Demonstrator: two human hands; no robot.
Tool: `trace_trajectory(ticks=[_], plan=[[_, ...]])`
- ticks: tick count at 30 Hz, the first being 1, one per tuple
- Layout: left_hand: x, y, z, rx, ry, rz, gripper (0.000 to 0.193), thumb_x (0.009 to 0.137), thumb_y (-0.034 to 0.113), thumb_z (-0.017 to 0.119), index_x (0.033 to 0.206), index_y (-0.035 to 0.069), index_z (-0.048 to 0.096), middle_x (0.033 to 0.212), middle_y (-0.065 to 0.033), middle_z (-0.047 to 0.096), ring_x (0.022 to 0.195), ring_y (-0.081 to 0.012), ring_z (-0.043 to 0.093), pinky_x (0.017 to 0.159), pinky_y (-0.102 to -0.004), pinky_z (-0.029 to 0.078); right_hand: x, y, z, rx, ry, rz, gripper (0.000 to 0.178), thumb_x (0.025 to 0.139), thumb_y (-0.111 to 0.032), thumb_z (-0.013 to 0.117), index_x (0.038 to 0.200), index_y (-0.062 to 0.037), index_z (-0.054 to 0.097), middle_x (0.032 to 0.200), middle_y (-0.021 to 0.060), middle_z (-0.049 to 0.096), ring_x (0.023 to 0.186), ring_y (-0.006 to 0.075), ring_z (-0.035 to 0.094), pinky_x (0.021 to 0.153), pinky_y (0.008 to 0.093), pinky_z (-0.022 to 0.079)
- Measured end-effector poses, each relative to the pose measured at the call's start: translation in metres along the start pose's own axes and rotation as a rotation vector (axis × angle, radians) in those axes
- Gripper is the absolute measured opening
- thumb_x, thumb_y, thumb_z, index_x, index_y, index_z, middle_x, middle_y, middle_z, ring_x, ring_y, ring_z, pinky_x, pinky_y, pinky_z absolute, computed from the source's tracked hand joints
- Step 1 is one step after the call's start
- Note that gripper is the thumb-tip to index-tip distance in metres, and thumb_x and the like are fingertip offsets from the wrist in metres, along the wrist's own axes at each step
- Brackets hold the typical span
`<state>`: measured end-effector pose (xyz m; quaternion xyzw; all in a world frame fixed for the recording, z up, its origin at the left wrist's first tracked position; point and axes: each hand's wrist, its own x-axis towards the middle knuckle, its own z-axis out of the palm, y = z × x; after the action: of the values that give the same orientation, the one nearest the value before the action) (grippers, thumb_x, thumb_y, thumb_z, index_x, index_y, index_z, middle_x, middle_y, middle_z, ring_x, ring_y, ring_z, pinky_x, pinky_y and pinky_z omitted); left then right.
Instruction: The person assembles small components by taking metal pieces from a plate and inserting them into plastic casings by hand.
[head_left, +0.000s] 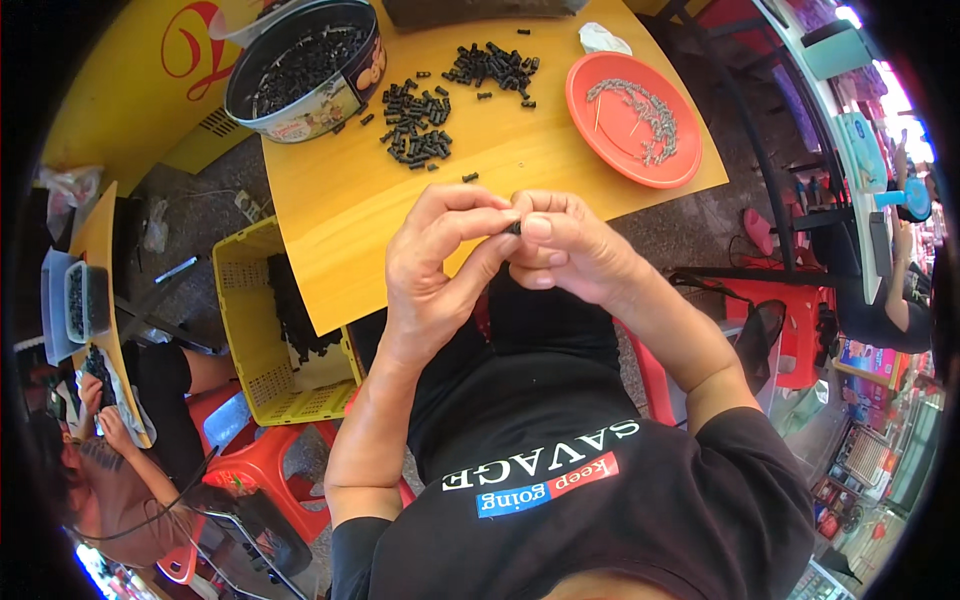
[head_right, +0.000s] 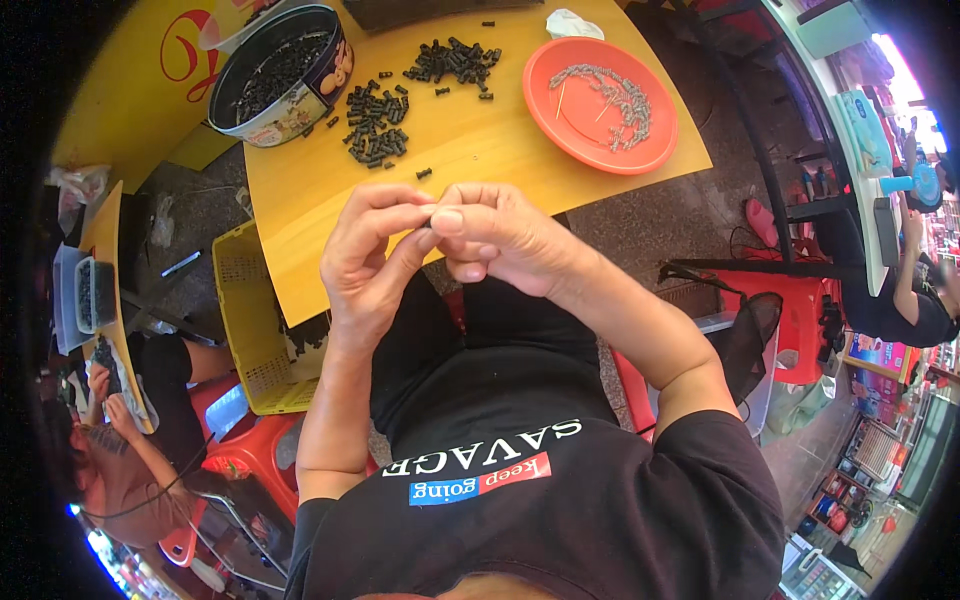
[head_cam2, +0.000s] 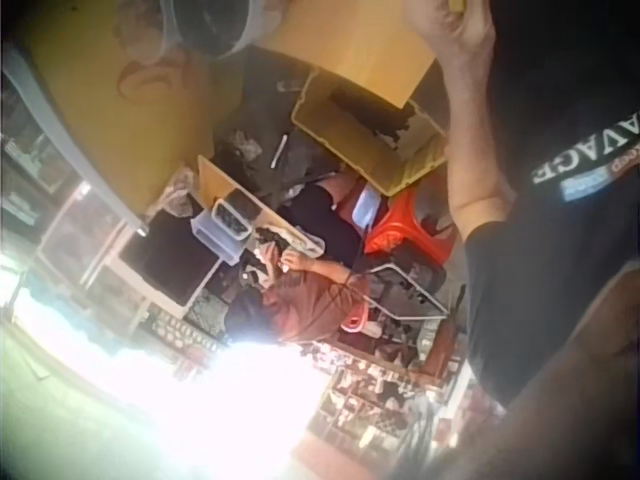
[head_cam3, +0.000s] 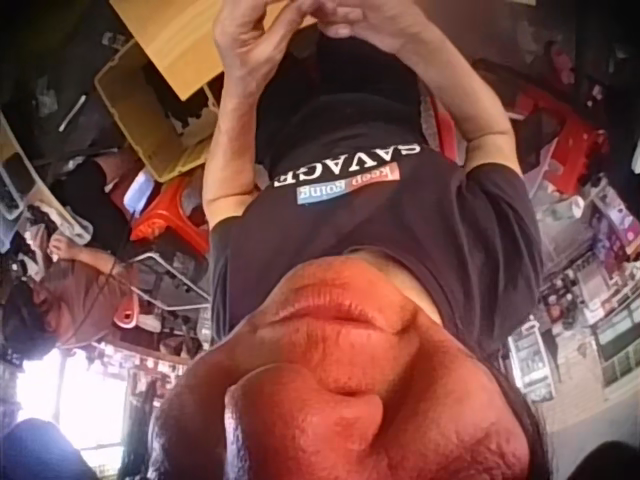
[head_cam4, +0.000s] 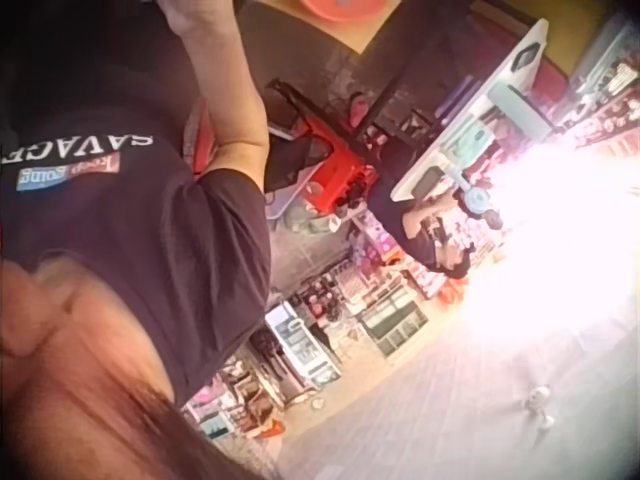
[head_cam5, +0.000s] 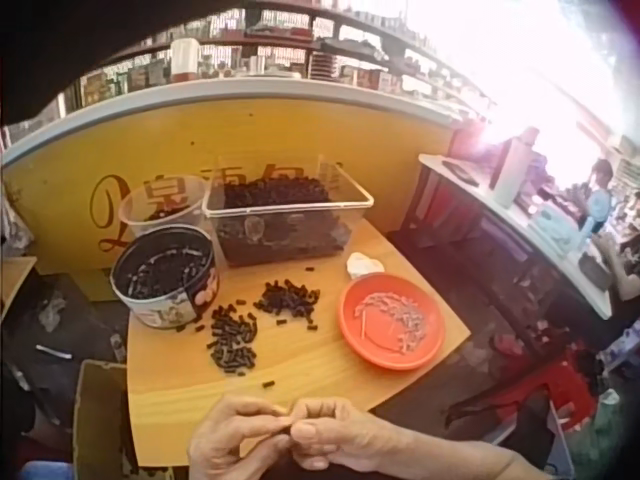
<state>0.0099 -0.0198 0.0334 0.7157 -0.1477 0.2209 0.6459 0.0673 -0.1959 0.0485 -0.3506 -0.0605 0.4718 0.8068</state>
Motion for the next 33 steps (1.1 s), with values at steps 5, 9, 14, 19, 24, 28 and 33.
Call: trace_trajectory(ticks=[5, 9, 14, 19, 24, 28, 33], plan=[[-0.002, 0.005, -0.005, -0.094, 0.003, -0.027, 0.021, 0.081, -0.005, 0.076, 0.099, 0.003, 0.072, 0.101, -0.0098, 0.065, 0.093, -0.0197, 0.064, 0.081, -0.0293, 0.051, 0.004, 0.009, 0.013, 0.056, -0.009, -0.030, 0.019, 0.092, -0.023, 0.072, 0.085, -0.0081, 0.062, 0.067, -0.0045, 0.050, 0.054, 0.0048, 0.041, 0.054, 0.0235, 0.039], [-0.006, 0.007, -0.015, -0.119, -0.004, -0.052, 0.021, 0.081, -0.006, 0.074, 0.100, 0.003, 0.071, 0.101, -0.0101, 0.064, 0.095, -0.0197, 0.064, 0.083, -0.0298, 0.050, 0.011, 0.012, 0.017, 0.031, 0.004, 0.011, 0.024, 0.091, -0.026, 0.073, 0.082, -0.0090, 0.059, 0.071, -0.0016, 0.056, 0.055, 0.0068, 0.044, 0.056, 0.0257, 0.046], [-0.016, 0.015, -0.047, -0.020, 0.069, -0.183, 0.019, 0.084, -0.008, 0.071, 0.101, 0.001, 0.069, 0.107, -0.0124, 0.065, 0.100, -0.0193, 0.063, 0.089, -0.0297, 0.049, 0.030, 0.004, 0.014, -0.315, -0.002, 0.116, 0.031, 0.097, -0.035, 0.065, 0.090, -0.0051, 0.065, 0.067, -0.0017, 0.055, 0.057, 0.0053, 0.052, 0.057, 0.0255, 0.050], [-0.042, 0.004, -0.129, 0.316, 0.279, -0.286, 0.016, 0.092, -0.008, 0.063, 0.106, -0.002, 0.066, 0.101, -0.0068, 0.063, 0.088, -0.0120, 0.062, 0.080, -0.0232, 0.051, 0.069, -0.042, -0.022, -1.410, 0.349, -0.555, 0.026, 0.096, -0.025, 0.065, 0.107, -0.0021, 0.072, 0.087, 0.0109, 0.068, 0.073, 0.0194, 0.066, 0.068, 0.0325, 0.052], [-0.098, -0.038, -0.220, 0.712, 0.330, -0.418, 0.025, 0.094, 0.000, 0.063, 0.119, 0.001, 0.065, 0.112, -0.0073, 0.063, 0.096, -0.0146, 0.063, 0.084, -0.0274, 0.051, 0.099, -0.068, -0.050, -1.934, 0.472, -0.722, 0.023, 0.093, -0.013, 0.060, 0.111, -0.0043, 0.071, 0.104, 0.0160, 0.065, 0.085, 0.0346, 0.067, 0.078, 0.0439, 0.053], [-0.110, -0.041, -0.222, 0.720, 0.420, -0.536, 0.034, 0.095, 0.004, 0.064, 0.129, 0.004, 0.060, 0.129, -0.0085, 0.056, 0.102, -0.0174, 0.063, 0.086, -0.0296, 0.052, 0.118, -0.067, -0.059, -2.093, 0.479, -0.669, 0.026, 0.090, -0.009, 0.058, 0.112, -0.0075, 0.072, 0.107, 0.0162, 0.063, 0.087, 0.0351, 0.068, 0.078, 0.0440, 0.053], [-0.077, -0.021, -0.169, 0.601, 0.427, -0.357, 0.032, 0.095, 0.003, 0.063, 0.128, 0.001, 0.061, 0.131, -0.0094, 0.056, 0.102, -0.0161, 0.064, 0.084, -0.0274, 0.052, 0.116, -0.063, -0.056, -2.104, 0.420, -0.607, 0.028, 0.088, -0.009, 0.058, 0.112, -0.0112, 0.072, 0.108, 0.0156, 0.063, 0.087, 0.0351, 0.067, 0.078, 0.0442, 0.053]])
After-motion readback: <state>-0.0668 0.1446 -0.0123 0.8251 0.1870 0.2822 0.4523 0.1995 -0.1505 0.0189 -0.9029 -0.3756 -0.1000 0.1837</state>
